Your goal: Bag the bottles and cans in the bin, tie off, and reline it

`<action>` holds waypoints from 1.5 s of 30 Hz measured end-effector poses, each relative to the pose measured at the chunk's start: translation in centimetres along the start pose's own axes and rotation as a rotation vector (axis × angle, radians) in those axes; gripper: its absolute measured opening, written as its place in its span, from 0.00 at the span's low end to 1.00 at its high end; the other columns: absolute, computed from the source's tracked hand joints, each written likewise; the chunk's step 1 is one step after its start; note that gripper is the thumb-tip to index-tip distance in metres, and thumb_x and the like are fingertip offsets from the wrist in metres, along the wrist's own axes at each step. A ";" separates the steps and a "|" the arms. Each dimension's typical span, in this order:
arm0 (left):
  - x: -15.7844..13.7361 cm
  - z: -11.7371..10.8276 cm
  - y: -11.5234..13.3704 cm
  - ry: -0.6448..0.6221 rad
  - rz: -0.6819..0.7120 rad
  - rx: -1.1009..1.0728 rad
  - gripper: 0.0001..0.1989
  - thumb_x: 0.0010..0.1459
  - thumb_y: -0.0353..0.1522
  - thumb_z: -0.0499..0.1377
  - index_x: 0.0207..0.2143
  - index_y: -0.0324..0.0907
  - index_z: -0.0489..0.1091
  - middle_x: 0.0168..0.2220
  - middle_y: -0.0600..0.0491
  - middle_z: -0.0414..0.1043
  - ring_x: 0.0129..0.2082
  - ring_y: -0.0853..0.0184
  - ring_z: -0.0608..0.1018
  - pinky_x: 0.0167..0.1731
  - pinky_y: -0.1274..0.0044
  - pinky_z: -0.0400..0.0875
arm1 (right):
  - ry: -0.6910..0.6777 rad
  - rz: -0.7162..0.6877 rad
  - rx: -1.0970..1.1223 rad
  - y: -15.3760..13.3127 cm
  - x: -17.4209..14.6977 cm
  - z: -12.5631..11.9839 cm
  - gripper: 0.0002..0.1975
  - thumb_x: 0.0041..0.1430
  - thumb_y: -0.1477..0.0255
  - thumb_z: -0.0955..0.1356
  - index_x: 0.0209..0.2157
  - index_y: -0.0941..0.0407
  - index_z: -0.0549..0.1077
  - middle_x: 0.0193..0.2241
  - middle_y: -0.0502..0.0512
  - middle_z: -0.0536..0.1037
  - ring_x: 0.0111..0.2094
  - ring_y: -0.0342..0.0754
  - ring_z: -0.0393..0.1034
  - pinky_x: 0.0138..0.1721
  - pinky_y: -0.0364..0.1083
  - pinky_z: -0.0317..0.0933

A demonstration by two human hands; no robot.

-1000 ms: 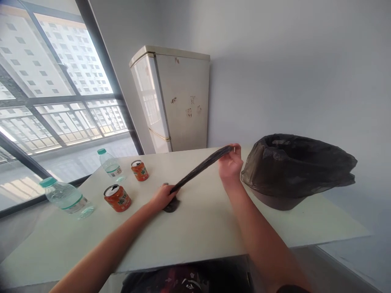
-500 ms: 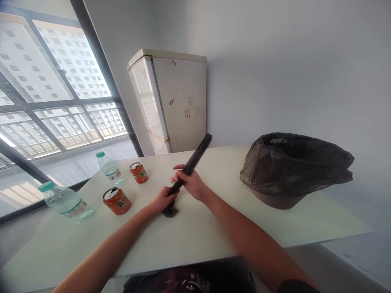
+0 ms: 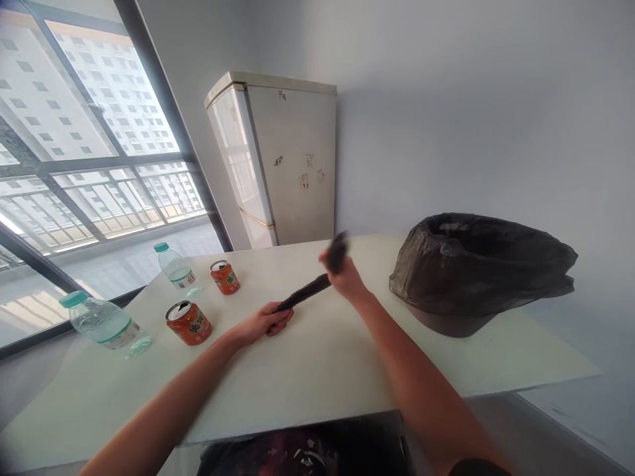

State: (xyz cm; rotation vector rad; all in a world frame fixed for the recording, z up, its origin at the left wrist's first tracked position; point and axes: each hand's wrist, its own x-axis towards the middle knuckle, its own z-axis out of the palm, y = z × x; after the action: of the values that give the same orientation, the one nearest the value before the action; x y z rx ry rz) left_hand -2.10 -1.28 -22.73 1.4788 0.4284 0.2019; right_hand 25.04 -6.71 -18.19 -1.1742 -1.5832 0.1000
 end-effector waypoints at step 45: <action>0.3 1.0 -0.3 0.229 0.129 -0.260 0.16 0.54 0.34 0.68 0.41 0.39 0.67 0.29 0.54 0.69 0.28 0.68 0.72 0.31 0.74 0.69 | -0.309 0.513 1.035 -4.9 -3.5 8.6 0.17 0.58 0.63 0.74 0.47 0.51 0.73 0.40 0.52 0.77 0.38 0.50 0.72 0.39 0.49 0.69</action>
State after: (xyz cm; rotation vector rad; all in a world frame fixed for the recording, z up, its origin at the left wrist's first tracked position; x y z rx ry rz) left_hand -1.47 -2.05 -23.09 1.2319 0.4721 0.5146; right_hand 14.95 -7.47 -20.96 -0.6917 -1.1478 1.3181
